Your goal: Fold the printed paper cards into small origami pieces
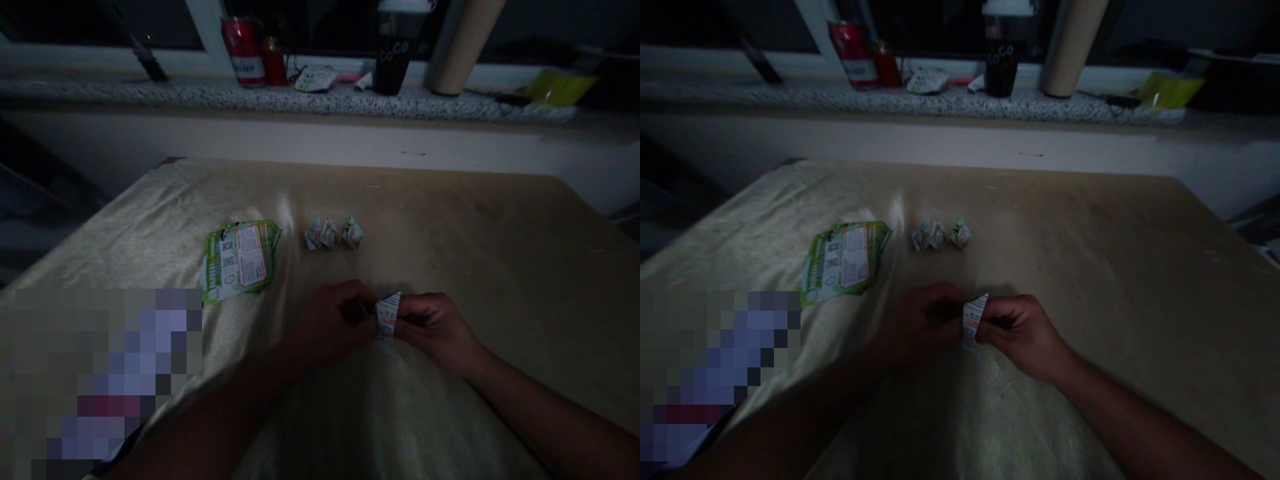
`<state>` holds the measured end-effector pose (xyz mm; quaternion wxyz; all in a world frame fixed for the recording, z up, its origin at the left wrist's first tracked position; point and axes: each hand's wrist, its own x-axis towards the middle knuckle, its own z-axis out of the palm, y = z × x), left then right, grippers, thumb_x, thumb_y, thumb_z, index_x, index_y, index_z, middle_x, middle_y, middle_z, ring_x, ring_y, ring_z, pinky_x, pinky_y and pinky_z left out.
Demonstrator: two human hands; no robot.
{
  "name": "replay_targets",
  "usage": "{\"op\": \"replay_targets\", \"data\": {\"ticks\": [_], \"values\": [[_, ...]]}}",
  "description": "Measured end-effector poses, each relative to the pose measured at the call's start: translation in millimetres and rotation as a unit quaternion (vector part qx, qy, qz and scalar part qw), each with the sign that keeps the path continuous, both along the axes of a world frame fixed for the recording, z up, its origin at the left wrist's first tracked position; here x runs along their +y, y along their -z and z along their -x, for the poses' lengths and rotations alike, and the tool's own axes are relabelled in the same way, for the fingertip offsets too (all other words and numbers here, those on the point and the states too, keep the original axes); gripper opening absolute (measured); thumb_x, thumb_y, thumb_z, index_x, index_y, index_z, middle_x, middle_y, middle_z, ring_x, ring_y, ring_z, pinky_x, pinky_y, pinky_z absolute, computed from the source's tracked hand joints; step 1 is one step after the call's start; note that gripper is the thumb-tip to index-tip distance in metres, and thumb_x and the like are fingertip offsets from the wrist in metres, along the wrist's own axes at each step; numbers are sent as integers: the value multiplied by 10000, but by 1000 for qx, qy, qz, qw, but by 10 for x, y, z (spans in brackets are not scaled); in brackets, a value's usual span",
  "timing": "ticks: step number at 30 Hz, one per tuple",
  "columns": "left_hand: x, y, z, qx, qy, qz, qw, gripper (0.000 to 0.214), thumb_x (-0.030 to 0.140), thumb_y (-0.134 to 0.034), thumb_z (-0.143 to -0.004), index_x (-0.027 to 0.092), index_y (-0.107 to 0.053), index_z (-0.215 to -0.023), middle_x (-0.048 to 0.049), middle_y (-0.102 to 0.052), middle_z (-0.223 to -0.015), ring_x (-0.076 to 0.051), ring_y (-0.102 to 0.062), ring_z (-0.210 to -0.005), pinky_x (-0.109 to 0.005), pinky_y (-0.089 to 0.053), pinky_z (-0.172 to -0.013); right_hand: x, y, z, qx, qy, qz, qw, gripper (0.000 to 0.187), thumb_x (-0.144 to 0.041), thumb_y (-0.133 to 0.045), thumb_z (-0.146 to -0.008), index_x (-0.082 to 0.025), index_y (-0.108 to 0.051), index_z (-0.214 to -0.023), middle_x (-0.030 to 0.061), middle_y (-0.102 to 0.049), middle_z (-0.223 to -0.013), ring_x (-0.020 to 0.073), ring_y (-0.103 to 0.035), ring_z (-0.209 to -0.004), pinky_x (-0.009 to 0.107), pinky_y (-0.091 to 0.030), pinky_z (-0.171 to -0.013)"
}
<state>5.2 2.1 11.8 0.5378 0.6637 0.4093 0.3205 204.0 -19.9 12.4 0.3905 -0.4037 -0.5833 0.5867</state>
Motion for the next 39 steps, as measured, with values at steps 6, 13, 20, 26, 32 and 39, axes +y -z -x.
{"op": "replay_targets", "data": {"ticks": [6, 13, 20, 26, 32, 39], "values": [[5, -26, -4, 26, -11, -36, 999, 159, 265, -733, -742, 160, -708, -858, 5, -679, -716, -130, -619, -643, -222, -463, -595, 19, -16, 17, -4, 3, 12, 1000, 172, -368, -834, -787, -204, -830, -839, 19, -777, -742, 146, -704, -672, 239, -585, -689], [-8, -17, -5, -4, -61, -26, 998, 211, 345, -615, -907, 165, -686, -990, -14, -690, -774, -135, -634, -665, -231, -487, -606, 143, -150, -45, -79, 43, -23, 996, 331, -456, -769, -819, -171, -720, -659, 18, -693, -635, 141, -623, -593, 239, -516, -585], [-28, 41, -18, -15, -90, -12, 996, 227, 353, -580, -942, 181, -643, -1076, 1, -664, -808, -114, -611, -626, -221, -457, -573, 931, -571, 41, -371, 45, -60, 925, 287, -329, -637, -872, -149, -706, -660, -22, -592, -534, 97, -508, -485, 210, -365, -478], [-30, 58, -20, 5, -81, -34, 996, 224, 307, -579, -924, 172, -639, -1093, -4, -667, -805, -119, -605, -628, -237, -464, -594, 1565, -827, 423, -534, -6, -19, 845, 252, -180, -706, -800, -124, -695, -555, -4, -590, -455, 133, -616, -514, 210, -435, -523], [-43, 43, -47, 20, -78, -58, 995, 186, 288, -573, -911, 184, -634, -1052, -7, -678, -789, -135, -624, -650, -241, -461, -602, 1749, -752, 572, -586, -35, 25, 809, 163, -176, -774, -741, -101, -722, -605, -5, -586, -418, 108, -557, -406, 214, -504, -457], [-67, 32, -70, 24, -73, -73, 994, 181, 288, -576, -909, 191, -639, -1047, -28, -715, -840, -154, -655, -698, -255, -470, -635, 1810, -728, 643, -635, -45, -7, 771, 149, -192, -741, -744, -93, -747, -633, 50, -663, -499, 150, -643, -475, 233, -526, -496]]}}
